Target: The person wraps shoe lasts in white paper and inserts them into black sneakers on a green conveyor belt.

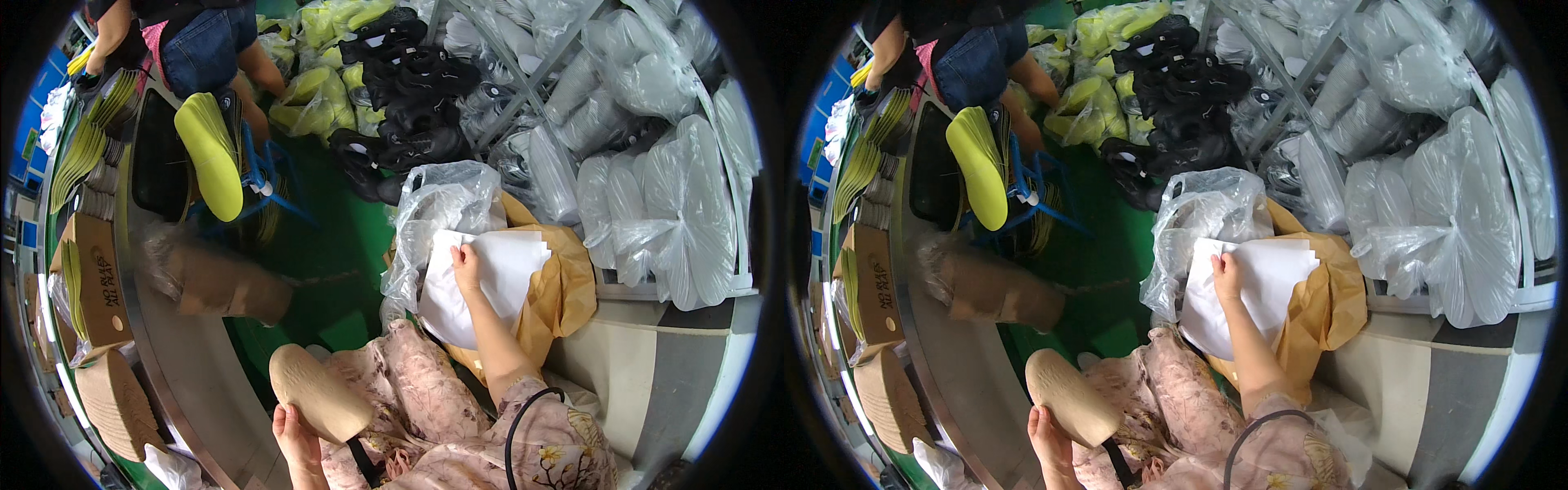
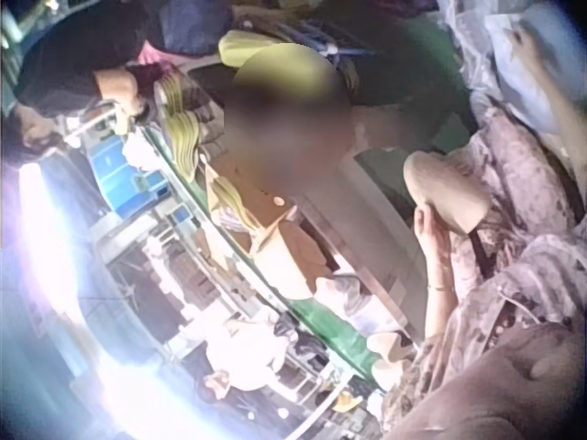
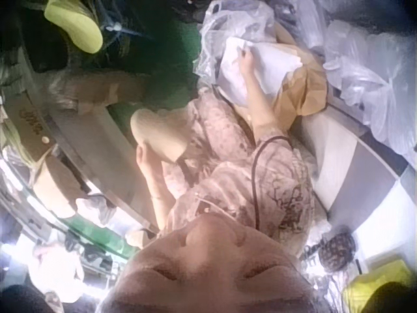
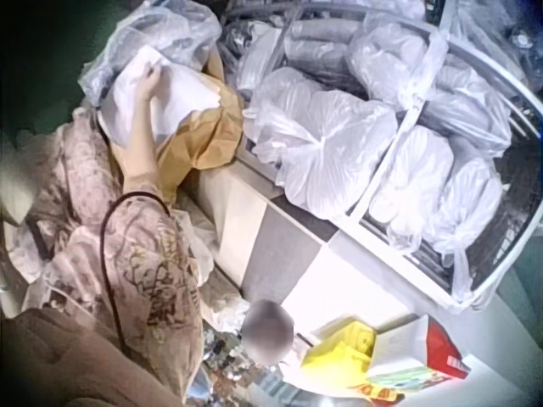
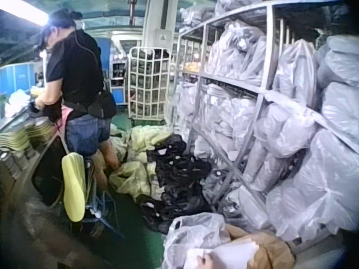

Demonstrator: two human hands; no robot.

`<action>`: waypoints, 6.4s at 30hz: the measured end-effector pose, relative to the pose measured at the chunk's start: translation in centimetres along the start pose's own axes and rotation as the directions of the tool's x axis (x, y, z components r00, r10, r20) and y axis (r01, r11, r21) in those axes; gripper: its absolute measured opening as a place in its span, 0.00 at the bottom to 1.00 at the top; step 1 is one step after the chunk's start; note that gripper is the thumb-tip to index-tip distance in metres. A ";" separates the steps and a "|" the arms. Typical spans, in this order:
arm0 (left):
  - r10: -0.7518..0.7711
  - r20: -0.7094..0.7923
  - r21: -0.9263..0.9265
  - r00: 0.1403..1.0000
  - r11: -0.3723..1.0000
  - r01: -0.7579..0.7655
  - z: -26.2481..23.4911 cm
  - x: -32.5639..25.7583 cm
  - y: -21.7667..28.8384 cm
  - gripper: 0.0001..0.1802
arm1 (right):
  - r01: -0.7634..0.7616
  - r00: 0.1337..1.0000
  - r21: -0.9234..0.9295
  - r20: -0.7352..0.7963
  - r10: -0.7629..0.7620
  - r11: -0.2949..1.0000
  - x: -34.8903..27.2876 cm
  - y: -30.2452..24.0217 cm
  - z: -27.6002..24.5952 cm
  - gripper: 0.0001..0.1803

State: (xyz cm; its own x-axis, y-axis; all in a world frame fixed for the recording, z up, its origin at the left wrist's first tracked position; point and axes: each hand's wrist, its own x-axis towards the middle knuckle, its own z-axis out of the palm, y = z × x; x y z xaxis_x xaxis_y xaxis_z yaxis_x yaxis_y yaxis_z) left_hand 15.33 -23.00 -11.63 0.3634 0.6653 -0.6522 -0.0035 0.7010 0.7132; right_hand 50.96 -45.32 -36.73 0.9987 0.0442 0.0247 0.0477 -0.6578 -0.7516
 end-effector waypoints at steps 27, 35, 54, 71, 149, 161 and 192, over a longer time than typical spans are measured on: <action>0.579 0.323 -0.305 0.749 0.813 -0.496 -2.7 -7.3 7.9 0.07 | 0.757 -0.160 0.628 0.445 -0.881 0.180 -28.1 -39.5 -20.2 0.09; 0.548 0.361 -0.515 0.755 0.792 -0.328 -4.6 -13.2 6.7 0.08 | 0.417 0.158 0.728 0.532 -0.832 0.545 -30.4 -41.7 -19.8 0.16; 0.511 0.373 -0.579 0.775 0.781 -0.236 -6.6 -14.1 3.7 0.06 | 0.889 0.163 0.284 0.536 -0.828 0.359 -31.5 -43.1 -18.6 0.61; 0.399 0.379 -0.356 0.835 0.896 -0.266 -6.9 -15.8 3.3 0.11 | 0.693 0.240 0.471 0.563 -0.791 0.546 -30.7 -44.2 -17.2 0.64; 0.489 0.300 -0.458 0.819 0.827 -0.326 -2.0 -14.1 -0.3 0.27 | 0.629 0.423 0.565 0.329 -0.844 0.535 -28.7 -40.5 -18.7 0.39; 0.435 0.452 -0.478 0.779 0.855 -0.201 -5.1 -14.1 1.2 0.40 | 0.132 0.505 0.674 0.585 -0.635 0.727 -25.0 -36.1 -18.7 0.08; 0.416 0.559 -0.517 0.717 0.851 -0.091 -6.4 -14.1 2.8 0.47 | -0.522 0.363 0.554 0.833 -0.419 0.649 -30.9 -37.7 -19.1 0.18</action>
State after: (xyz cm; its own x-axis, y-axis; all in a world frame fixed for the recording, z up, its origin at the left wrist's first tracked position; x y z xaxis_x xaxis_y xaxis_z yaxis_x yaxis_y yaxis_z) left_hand 4.26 -28.82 -2.07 0.7801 0.6250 -0.0271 -0.5174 0.6689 0.5338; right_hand 18.59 -36.21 3.44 0.3280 0.9175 -0.2249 -0.4997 -0.0335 -0.8656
